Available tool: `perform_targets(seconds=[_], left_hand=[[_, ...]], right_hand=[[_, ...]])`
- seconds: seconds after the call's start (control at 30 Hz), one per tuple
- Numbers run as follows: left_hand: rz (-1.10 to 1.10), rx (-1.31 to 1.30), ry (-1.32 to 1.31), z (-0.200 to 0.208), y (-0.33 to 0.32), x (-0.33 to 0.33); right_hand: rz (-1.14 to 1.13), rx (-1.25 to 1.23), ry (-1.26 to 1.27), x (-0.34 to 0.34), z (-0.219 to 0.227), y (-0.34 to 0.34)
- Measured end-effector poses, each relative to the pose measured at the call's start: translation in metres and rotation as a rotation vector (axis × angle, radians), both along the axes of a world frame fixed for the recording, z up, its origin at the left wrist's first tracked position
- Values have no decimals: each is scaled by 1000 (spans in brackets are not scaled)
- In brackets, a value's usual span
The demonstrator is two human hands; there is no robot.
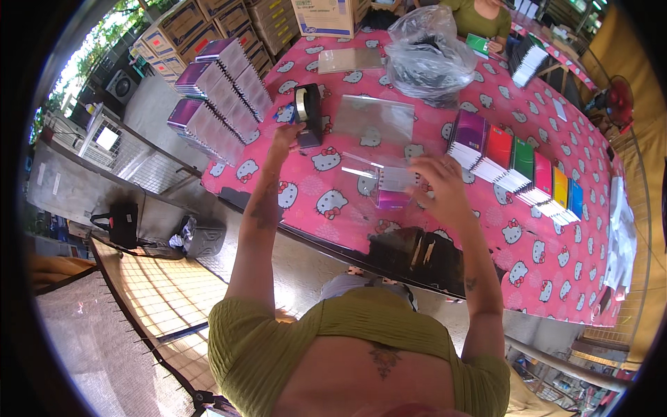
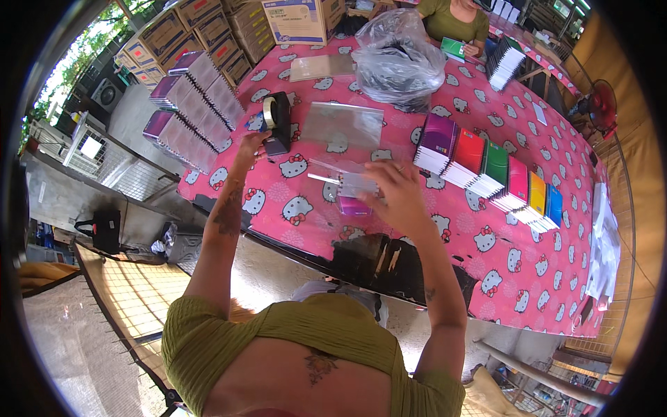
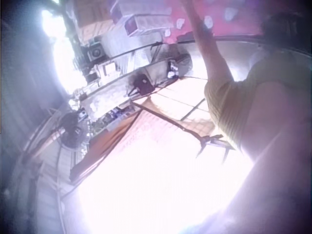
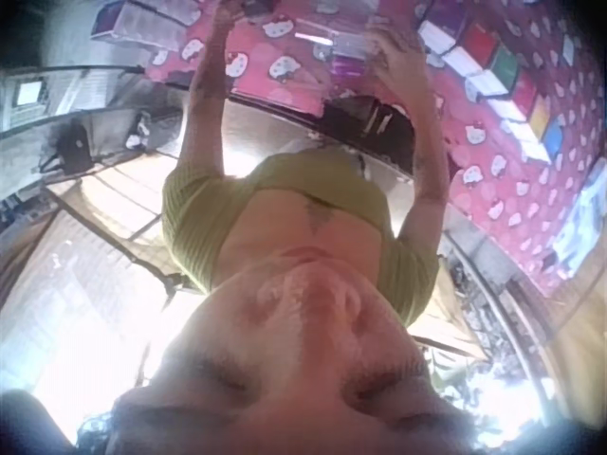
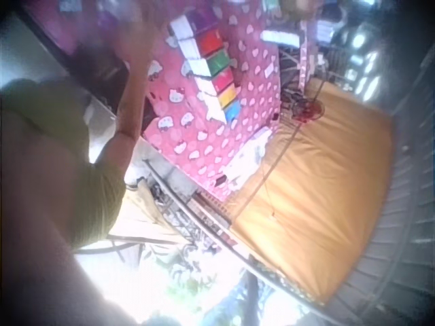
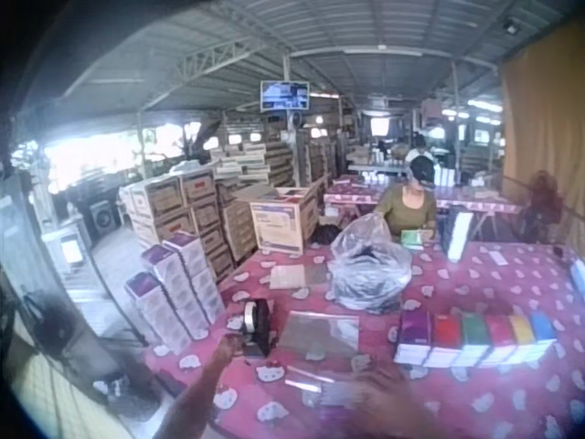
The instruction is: The person organizes colored notebooks by color, places a notebook into a plastic sleeve, and seals the sleeve using tape from a dispenser.
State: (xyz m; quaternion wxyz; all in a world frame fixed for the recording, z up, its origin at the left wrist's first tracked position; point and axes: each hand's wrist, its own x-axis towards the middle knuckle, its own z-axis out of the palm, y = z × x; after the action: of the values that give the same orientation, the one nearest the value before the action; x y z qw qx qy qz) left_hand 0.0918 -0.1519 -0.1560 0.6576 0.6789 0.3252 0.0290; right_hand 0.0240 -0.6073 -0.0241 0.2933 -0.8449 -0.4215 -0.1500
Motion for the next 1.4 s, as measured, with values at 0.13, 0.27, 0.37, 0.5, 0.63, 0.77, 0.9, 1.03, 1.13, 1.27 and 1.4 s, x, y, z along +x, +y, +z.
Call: perform_targets(seconds=[0.13,0.27,0.37,0.5,0.63,0.77,0.9,1.03,1.13,1.27,1.4], left_hand=[[61,180,-299,-21,1,-1],[280,-175,-365,-44,-41,-19],[72,549,-194,-40,-9,-28],[-128,1222,-12,16,-37,-18],[43,404,-302,-1,-49,-24],[123,304,-327,-64,-10,-34],[-255,1381,48,-2,-14,-18],[-300,615,-196,25,-41,-33],[-492,24,-636,24,-88,-57],[-872,-96,-657,43,-149,-55],[-1056,186,-640,67,-167,-42]], right_hand=[[-39,-205,-34,-3,-25,20],[-103,-158,-2,-9,-25,34],[-109,-142,-20,-8,-25,52],[-195,-129,-57,-13,-25,45],[-234,-105,-59,-15,-22,52],[-189,-75,-72,-16,-21,69],[-251,-172,12,-20,-21,59],[-251,-162,65,-21,-16,61],[-248,-152,55,-21,-16,63],[-224,-176,55,-20,-8,65],[-187,-166,186,-11,-13,65]])
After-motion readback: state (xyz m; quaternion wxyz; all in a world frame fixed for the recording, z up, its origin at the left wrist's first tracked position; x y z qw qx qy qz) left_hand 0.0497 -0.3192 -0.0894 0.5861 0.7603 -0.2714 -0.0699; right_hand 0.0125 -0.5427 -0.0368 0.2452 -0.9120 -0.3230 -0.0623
